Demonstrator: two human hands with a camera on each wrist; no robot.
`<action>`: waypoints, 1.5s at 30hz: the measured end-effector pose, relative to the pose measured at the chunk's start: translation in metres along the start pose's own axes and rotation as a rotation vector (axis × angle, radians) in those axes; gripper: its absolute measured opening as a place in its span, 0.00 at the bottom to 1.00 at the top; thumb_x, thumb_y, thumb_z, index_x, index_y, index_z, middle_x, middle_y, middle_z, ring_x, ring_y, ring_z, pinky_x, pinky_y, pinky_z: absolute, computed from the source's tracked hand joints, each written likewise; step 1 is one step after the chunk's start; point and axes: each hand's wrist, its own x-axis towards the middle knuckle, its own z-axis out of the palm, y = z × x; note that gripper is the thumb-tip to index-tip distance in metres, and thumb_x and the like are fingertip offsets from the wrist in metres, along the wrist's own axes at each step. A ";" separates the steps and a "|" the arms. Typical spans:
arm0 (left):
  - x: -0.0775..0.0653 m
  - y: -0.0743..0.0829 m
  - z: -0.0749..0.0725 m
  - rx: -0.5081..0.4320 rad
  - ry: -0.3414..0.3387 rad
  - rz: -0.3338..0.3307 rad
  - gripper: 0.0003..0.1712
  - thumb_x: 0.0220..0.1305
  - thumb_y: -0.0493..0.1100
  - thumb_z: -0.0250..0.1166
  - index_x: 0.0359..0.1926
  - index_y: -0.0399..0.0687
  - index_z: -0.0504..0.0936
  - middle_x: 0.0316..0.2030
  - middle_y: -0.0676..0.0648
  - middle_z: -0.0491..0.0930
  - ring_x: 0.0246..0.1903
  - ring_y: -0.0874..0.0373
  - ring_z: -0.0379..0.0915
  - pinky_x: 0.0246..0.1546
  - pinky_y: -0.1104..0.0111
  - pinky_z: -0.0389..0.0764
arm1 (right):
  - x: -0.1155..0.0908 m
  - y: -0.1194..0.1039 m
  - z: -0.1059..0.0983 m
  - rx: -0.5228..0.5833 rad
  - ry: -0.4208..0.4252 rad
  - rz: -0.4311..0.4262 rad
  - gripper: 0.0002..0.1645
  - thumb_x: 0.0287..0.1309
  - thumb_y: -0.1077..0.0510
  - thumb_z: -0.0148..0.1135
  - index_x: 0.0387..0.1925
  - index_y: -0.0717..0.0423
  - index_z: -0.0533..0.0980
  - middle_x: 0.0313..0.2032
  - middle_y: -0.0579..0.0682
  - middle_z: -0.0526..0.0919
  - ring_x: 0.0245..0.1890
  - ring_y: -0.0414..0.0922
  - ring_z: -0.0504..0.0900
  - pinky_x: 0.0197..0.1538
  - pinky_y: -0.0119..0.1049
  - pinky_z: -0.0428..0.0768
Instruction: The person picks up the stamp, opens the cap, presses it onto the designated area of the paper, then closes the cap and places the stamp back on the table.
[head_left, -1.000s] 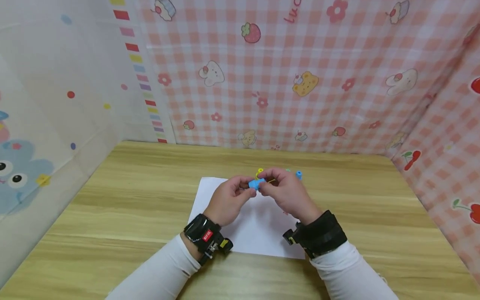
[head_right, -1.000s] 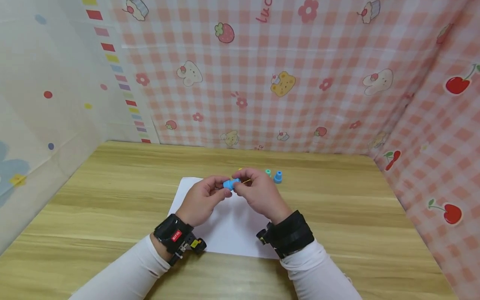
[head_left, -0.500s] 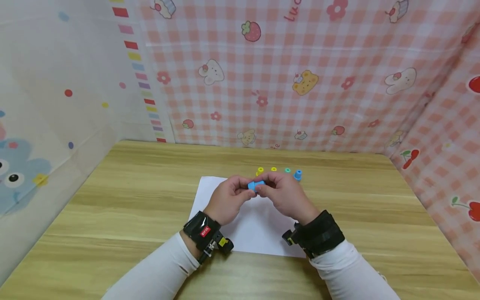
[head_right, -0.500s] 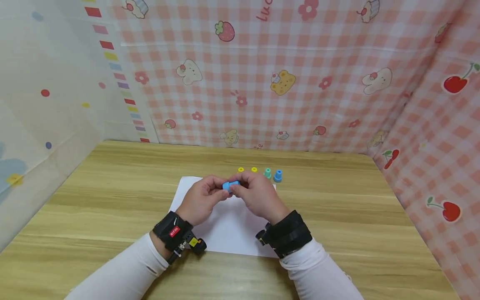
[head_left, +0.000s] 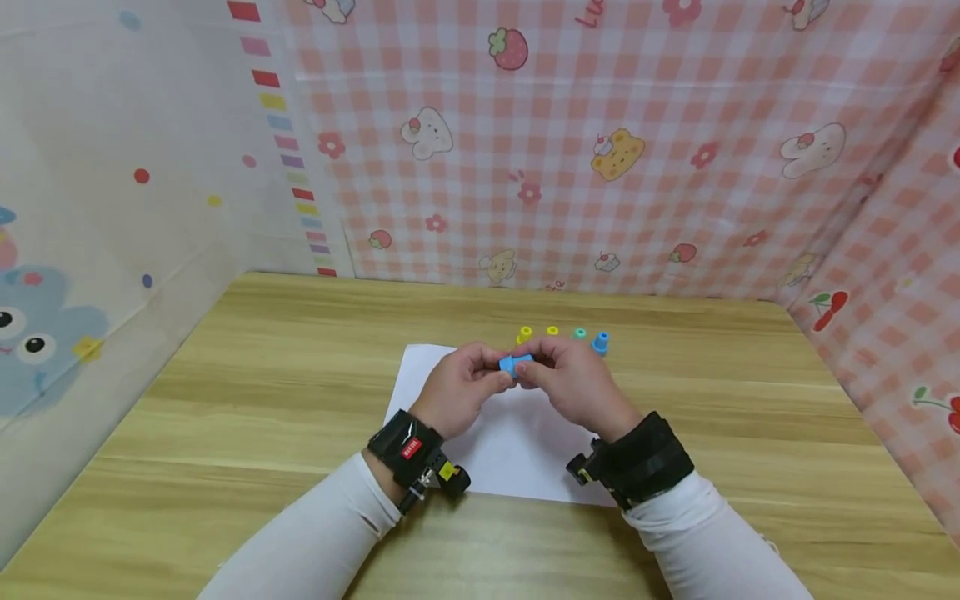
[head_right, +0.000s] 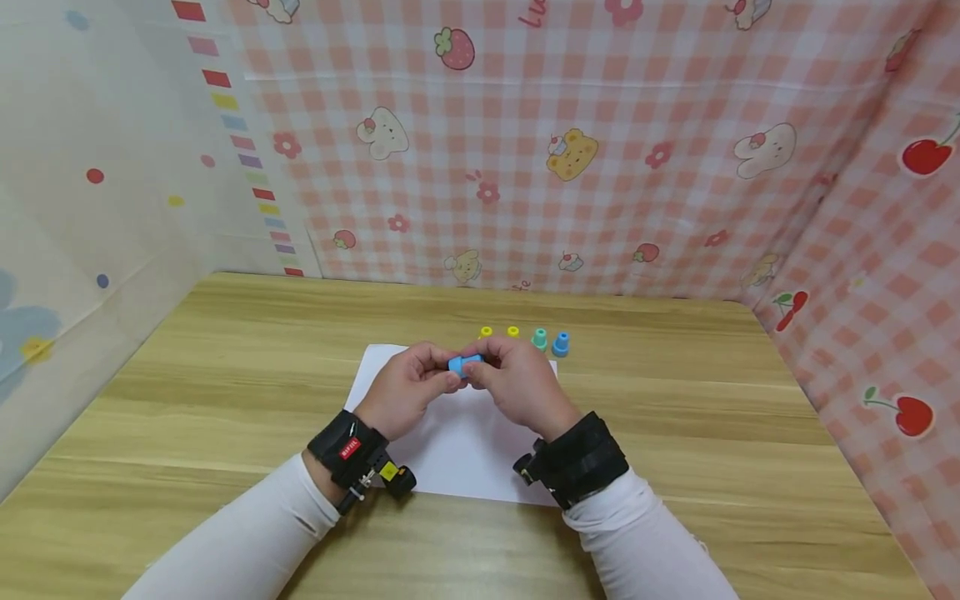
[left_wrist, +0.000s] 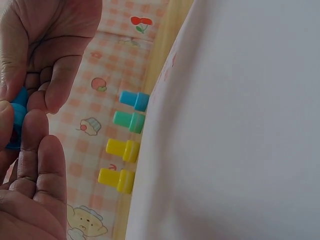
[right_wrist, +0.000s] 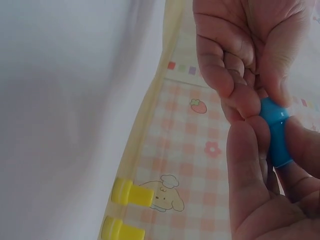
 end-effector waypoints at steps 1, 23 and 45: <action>0.000 -0.001 0.000 -0.004 0.000 0.004 0.07 0.63 0.39 0.62 0.41 0.42 0.77 0.41 0.48 0.80 0.38 0.59 0.77 0.41 0.66 0.80 | 0.000 0.000 0.000 0.004 0.002 0.004 0.05 0.59 0.59 0.62 0.38 0.49 0.80 0.34 0.46 0.83 0.32 0.41 0.81 0.43 0.47 0.81; 0.006 -0.002 0.003 -0.049 -0.020 -0.012 0.10 0.64 0.39 0.62 0.44 0.40 0.76 0.49 0.46 0.78 0.40 0.59 0.77 0.44 0.65 0.79 | 0.000 -0.002 -0.006 0.048 -0.012 0.070 0.06 0.60 0.59 0.61 0.40 0.52 0.79 0.37 0.49 0.83 0.36 0.46 0.82 0.44 0.44 0.80; 0.001 -0.002 0.000 -0.070 0.000 -0.014 0.06 0.63 0.36 0.61 0.41 0.40 0.76 0.46 0.46 0.79 0.40 0.58 0.77 0.43 0.65 0.79 | 0.003 0.000 -0.001 0.165 -0.031 0.107 0.08 0.61 0.60 0.60 0.41 0.57 0.79 0.40 0.53 0.82 0.36 0.47 0.82 0.43 0.40 0.81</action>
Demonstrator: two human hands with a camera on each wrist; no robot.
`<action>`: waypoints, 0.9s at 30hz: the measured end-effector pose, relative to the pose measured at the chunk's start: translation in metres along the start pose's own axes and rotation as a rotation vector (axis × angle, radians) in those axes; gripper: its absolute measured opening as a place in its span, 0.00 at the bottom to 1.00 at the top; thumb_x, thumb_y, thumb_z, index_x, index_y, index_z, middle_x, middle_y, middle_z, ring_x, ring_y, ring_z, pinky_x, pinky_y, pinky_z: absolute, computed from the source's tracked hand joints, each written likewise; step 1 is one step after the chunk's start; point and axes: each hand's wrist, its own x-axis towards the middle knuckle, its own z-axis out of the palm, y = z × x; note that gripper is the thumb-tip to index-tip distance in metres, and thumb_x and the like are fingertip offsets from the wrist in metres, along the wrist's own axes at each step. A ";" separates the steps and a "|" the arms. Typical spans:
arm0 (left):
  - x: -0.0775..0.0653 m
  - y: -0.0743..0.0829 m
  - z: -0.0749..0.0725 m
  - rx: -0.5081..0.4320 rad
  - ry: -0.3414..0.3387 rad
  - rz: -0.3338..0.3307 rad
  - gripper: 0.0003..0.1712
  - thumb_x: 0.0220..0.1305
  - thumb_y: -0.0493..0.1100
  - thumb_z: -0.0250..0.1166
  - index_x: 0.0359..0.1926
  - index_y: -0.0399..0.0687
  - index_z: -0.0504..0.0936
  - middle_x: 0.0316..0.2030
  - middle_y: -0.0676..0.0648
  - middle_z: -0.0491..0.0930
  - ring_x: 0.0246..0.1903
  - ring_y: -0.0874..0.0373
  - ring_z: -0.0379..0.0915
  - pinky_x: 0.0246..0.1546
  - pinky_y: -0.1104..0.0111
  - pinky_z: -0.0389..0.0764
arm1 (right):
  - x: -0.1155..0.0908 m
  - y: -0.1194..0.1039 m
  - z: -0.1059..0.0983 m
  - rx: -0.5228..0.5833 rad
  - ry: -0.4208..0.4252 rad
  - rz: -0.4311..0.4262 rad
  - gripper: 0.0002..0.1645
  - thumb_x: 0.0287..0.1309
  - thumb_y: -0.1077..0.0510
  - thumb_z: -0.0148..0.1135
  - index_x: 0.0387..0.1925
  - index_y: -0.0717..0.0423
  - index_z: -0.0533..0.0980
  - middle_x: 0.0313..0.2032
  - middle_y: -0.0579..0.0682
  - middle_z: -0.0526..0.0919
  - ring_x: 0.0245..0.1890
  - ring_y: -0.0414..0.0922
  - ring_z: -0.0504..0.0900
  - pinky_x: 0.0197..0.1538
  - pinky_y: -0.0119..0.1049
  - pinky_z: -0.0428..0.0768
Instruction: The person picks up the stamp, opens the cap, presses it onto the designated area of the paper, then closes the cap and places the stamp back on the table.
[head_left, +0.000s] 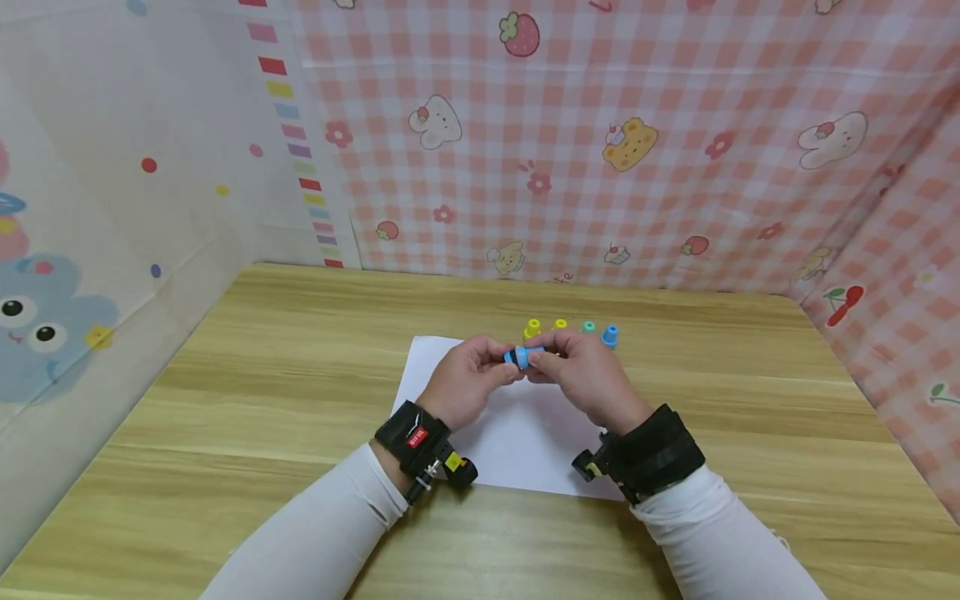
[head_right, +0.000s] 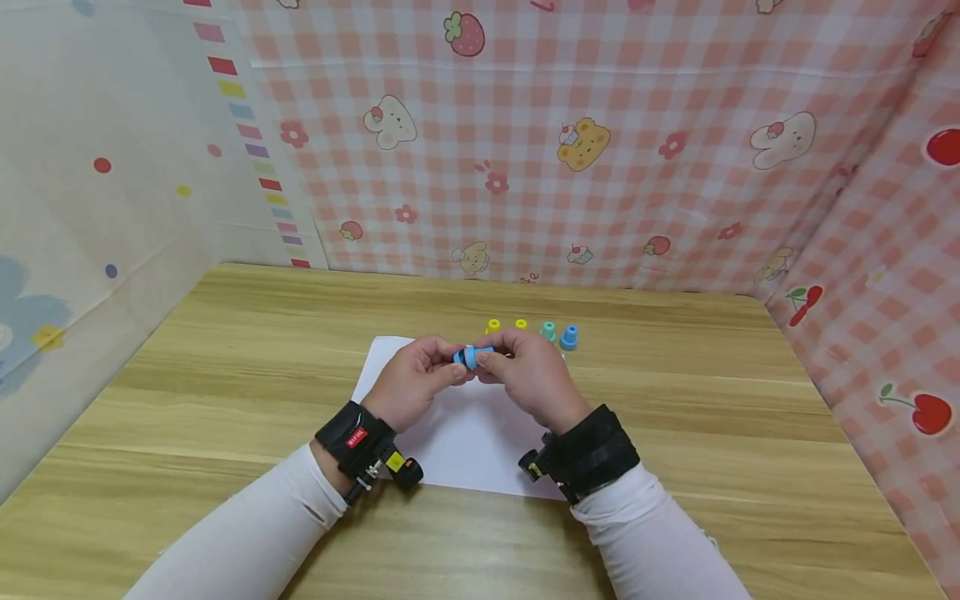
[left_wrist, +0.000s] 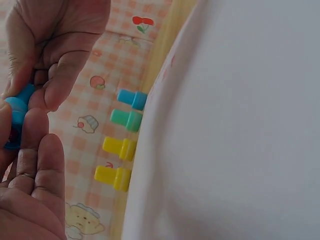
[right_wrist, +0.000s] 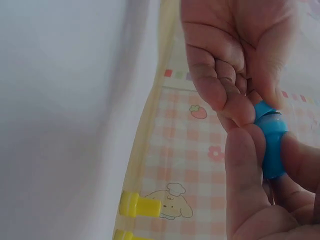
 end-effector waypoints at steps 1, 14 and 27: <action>0.000 0.001 0.000 0.008 0.003 0.000 0.06 0.63 0.37 0.61 0.41 0.41 0.76 0.45 0.47 0.79 0.40 0.58 0.77 0.42 0.65 0.79 | 0.000 0.000 -0.001 0.009 -0.002 -0.001 0.08 0.61 0.60 0.59 0.41 0.58 0.79 0.40 0.54 0.82 0.36 0.47 0.82 0.43 0.41 0.81; -0.002 0.002 -0.003 0.113 0.040 -0.025 0.10 0.65 0.41 0.61 0.45 0.42 0.76 0.40 0.42 0.82 0.37 0.61 0.77 0.44 0.60 0.78 | 0.004 0.010 -0.016 0.212 -0.014 -0.018 0.11 0.66 0.64 0.52 0.47 0.67 0.73 0.43 0.63 0.77 0.44 0.61 0.75 0.44 0.38 0.80; -0.001 0.000 -0.004 0.155 0.078 -0.072 0.11 0.63 0.43 0.62 0.46 0.48 0.76 0.36 0.52 0.81 0.37 0.61 0.76 0.38 0.61 0.76 | 0.011 0.014 -0.045 -0.044 0.070 0.144 0.12 0.66 0.57 0.55 0.48 0.56 0.73 0.44 0.59 0.78 0.37 0.52 0.77 0.50 0.52 0.76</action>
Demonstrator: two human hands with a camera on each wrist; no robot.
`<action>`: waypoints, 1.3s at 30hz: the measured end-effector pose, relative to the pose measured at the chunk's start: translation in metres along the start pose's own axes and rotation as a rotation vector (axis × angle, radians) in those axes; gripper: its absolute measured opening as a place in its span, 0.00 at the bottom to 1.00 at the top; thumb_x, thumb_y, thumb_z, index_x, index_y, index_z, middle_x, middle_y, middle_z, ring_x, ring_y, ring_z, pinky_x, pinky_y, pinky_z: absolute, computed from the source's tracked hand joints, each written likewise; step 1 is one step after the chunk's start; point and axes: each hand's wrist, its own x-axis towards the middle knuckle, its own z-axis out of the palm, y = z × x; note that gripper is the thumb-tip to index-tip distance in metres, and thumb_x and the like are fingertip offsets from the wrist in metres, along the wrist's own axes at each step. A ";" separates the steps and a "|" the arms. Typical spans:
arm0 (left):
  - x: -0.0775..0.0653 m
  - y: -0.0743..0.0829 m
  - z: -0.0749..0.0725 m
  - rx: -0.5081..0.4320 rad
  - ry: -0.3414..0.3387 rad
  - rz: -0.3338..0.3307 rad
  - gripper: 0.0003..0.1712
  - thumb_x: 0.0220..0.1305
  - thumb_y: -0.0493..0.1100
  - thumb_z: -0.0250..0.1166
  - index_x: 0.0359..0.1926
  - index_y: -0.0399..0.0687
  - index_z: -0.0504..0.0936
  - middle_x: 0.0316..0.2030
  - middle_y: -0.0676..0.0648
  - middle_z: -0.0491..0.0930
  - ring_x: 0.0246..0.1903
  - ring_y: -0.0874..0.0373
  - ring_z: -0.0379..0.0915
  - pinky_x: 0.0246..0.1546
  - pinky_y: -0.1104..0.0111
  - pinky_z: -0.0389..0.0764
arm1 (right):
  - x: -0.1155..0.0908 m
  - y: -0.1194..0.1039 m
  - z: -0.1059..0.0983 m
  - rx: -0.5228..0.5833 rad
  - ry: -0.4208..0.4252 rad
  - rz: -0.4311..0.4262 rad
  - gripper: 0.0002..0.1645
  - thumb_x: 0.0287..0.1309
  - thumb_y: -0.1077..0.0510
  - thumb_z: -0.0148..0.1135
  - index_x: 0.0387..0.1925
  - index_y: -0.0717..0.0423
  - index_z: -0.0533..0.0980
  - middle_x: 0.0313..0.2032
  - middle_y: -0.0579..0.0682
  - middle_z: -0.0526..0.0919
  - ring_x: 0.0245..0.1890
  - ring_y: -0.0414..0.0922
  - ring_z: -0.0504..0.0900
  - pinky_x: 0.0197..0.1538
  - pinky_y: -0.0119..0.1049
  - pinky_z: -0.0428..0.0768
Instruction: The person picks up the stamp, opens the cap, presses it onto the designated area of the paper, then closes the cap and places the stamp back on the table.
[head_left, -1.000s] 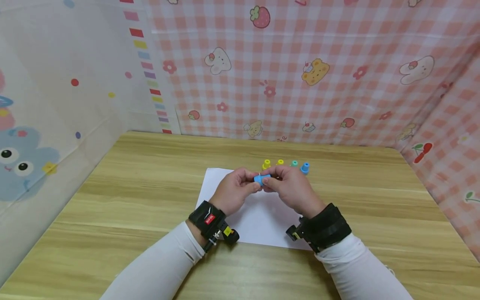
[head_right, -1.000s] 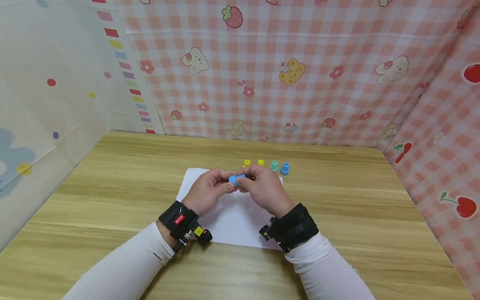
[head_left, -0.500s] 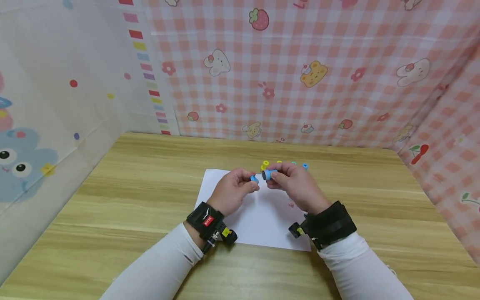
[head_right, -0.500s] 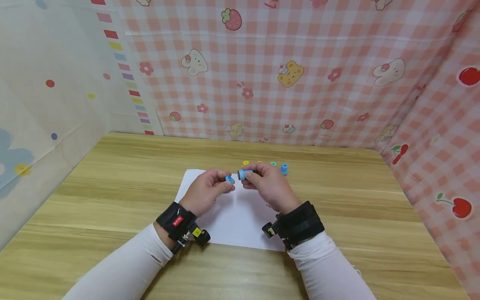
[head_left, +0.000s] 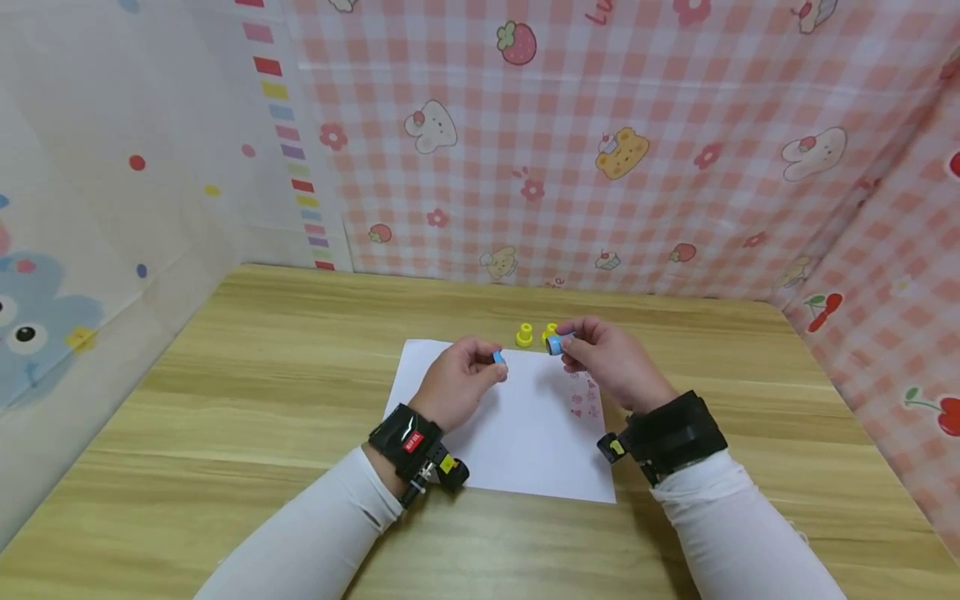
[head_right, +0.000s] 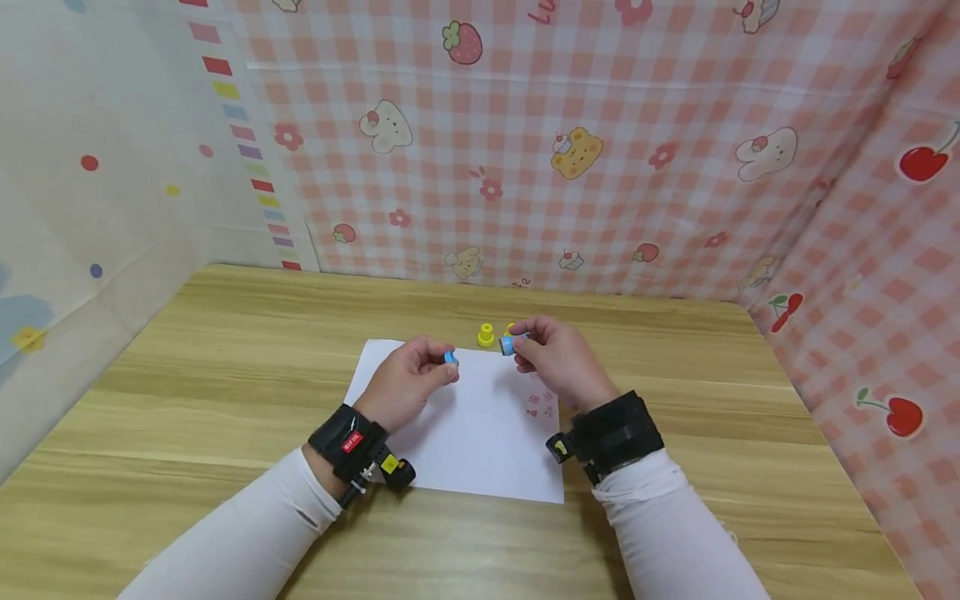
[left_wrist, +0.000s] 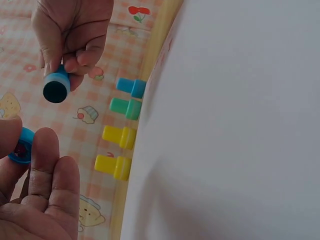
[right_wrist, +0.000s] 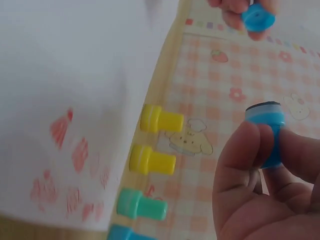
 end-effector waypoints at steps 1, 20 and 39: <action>0.000 0.000 0.000 0.000 0.001 -0.004 0.11 0.63 0.43 0.62 0.46 0.48 0.76 0.36 0.52 0.81 0.36 0.61 0.76 0.37 0.61 0.76 | 0.001 -0.001 -0.001 -0.061 0.014 -0.006 0.11 0.65 0.56 0.56 0.47 0.54 0.73 0.43 0.58 0.79 0.37 0.51 0.77 0.48 0.51 0.78; 0.003 -0.006 -0.002 0.020 0.032 -0.014 0.13 0.60 0.42 0.65 0.44 0.41 0.77 0.39 0.52 0.80 0.37 0.63 0.76 0.41 0.60 0.77 | 0.036 0.004 0.003 -0.781 0.089 -0.145 0.06 0.54 0.52 0.67 0.26 0.49 0.82 0.27 0.46 0.79 0.25 0.45 0.73 0.27 0.38 0.73; 0.005 -0.005 0.002 0.021 0.025 -0.019 0.08 0.60 0.42 0.65 0.40 0.47 0.77 0.45 0.48 0.79 0.37 0.62 0.75 0.38 0.61 0.77 | 0.048 0.003 0.005 -0.914 0.072 -0.130 0.09 0.50 0.53 0.70 0.21 0.53 0.81 0.23 0.47 0.79 0.24 0.46 0.72 0.29 0.38 0.70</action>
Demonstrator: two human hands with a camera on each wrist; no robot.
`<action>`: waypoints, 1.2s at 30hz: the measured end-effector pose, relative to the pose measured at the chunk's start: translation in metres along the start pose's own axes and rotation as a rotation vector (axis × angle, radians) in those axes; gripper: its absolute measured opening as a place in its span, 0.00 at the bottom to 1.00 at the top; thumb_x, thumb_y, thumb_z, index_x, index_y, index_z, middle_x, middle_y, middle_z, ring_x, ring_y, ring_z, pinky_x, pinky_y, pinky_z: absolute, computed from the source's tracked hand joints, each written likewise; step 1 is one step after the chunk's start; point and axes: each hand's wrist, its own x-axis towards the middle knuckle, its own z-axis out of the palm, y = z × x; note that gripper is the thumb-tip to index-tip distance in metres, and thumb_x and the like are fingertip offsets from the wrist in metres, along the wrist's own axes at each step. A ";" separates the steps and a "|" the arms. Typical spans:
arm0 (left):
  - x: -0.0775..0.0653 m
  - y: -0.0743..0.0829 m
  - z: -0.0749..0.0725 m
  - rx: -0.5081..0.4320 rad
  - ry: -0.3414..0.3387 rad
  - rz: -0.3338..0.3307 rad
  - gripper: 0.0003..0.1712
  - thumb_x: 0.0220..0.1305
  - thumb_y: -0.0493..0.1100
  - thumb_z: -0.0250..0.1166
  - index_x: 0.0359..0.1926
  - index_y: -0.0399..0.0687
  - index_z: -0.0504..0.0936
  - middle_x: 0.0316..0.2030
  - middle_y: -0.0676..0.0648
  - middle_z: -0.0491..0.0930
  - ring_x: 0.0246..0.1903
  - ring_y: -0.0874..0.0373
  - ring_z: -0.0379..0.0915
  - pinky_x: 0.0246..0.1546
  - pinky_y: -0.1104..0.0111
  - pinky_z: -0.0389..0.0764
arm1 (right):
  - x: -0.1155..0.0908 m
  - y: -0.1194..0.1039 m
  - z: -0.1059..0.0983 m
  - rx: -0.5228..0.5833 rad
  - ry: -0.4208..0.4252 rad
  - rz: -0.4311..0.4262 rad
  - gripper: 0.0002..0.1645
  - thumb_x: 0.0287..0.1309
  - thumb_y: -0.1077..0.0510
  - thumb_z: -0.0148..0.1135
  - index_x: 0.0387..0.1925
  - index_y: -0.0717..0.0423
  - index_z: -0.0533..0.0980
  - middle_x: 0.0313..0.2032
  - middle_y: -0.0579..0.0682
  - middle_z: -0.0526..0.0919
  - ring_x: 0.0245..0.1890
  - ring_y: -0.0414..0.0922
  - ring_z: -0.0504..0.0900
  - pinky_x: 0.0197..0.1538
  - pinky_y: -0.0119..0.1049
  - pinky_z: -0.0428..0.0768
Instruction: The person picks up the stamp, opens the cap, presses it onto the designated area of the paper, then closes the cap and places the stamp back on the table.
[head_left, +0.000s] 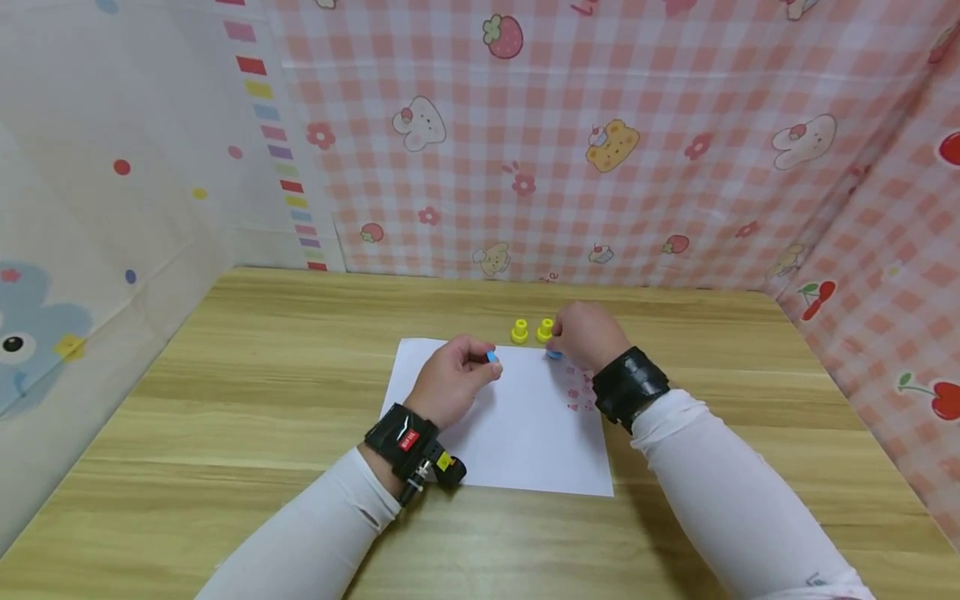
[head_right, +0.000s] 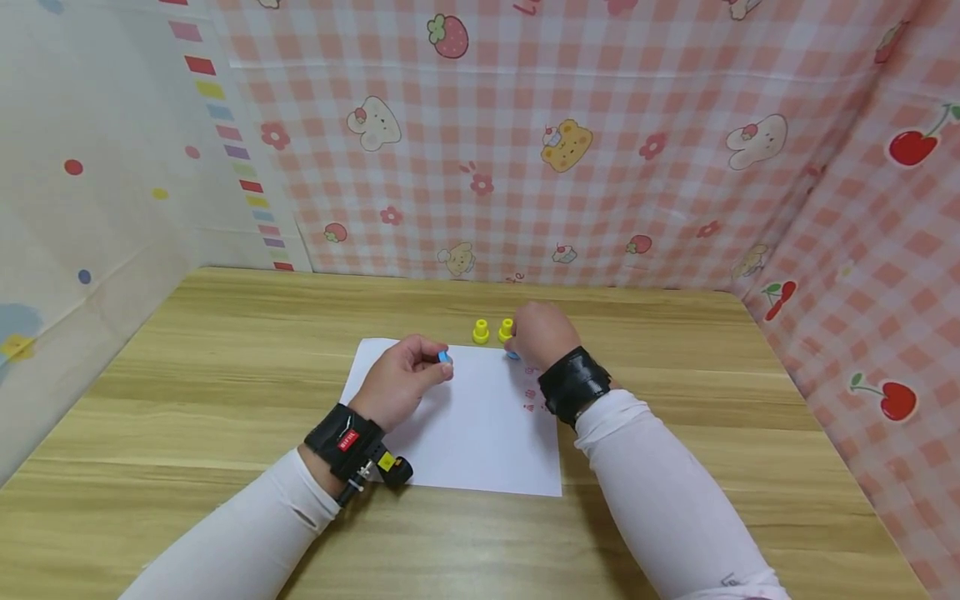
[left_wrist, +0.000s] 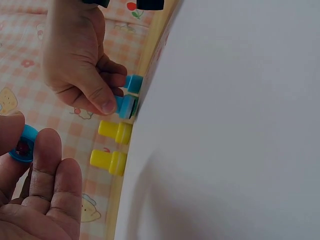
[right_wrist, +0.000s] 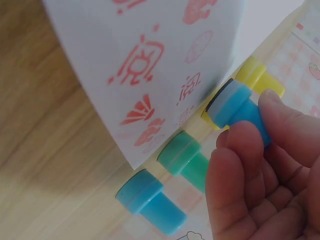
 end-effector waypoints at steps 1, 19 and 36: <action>0.000 0.000 0.000 0.000 -0.001 0.000 0.08 0.60 0.42 0.65 0.40 0.47 0.77 0.46 0.48 0.79 0.37 0.62 0.75 0.38 0.61 0.77 | 0.000 0.000 0.000 -0.004 0.001 0.000 0.09 0.50 0.53 0.70 0.21 0.52 0.81 0.23 0.47 0.79 0.24 0.46 0.72 0.29 0.38 0.70; -0.001 0.002 0.000 0.014 0.005 -0.003 0.08 0.60 0.42 0.65 0.40 0.47 0.77 0.41 0.53 0.79 0.37 0.62 0.75 0.38 0.61 0.76 | 0.003 0.001 0.004 -0.027 -0.029 0.024 0.13 0.51 0.52 0.69 0.17 0.51 0.80 0.21 0.47 0.77 0.22 0.45 0.72 0.25 0.36 0.69; -0.002 0.001 0.001 0.047 0.024 0.033 0.11 0.58 0.42 0.67 0.41 0.45 0.78 0.45 0.48 0.80 0.37 0.61 0.74 0.38 0.61 0.76 | 0.003 -0.002 0.004 -0.038 -0.012 0.008 0.12 0.49 0.52 0.71 0.19 0.54 0.80 0.20 0.48 0.78 0.22 0.45 0.72 0.26 0.37 0.71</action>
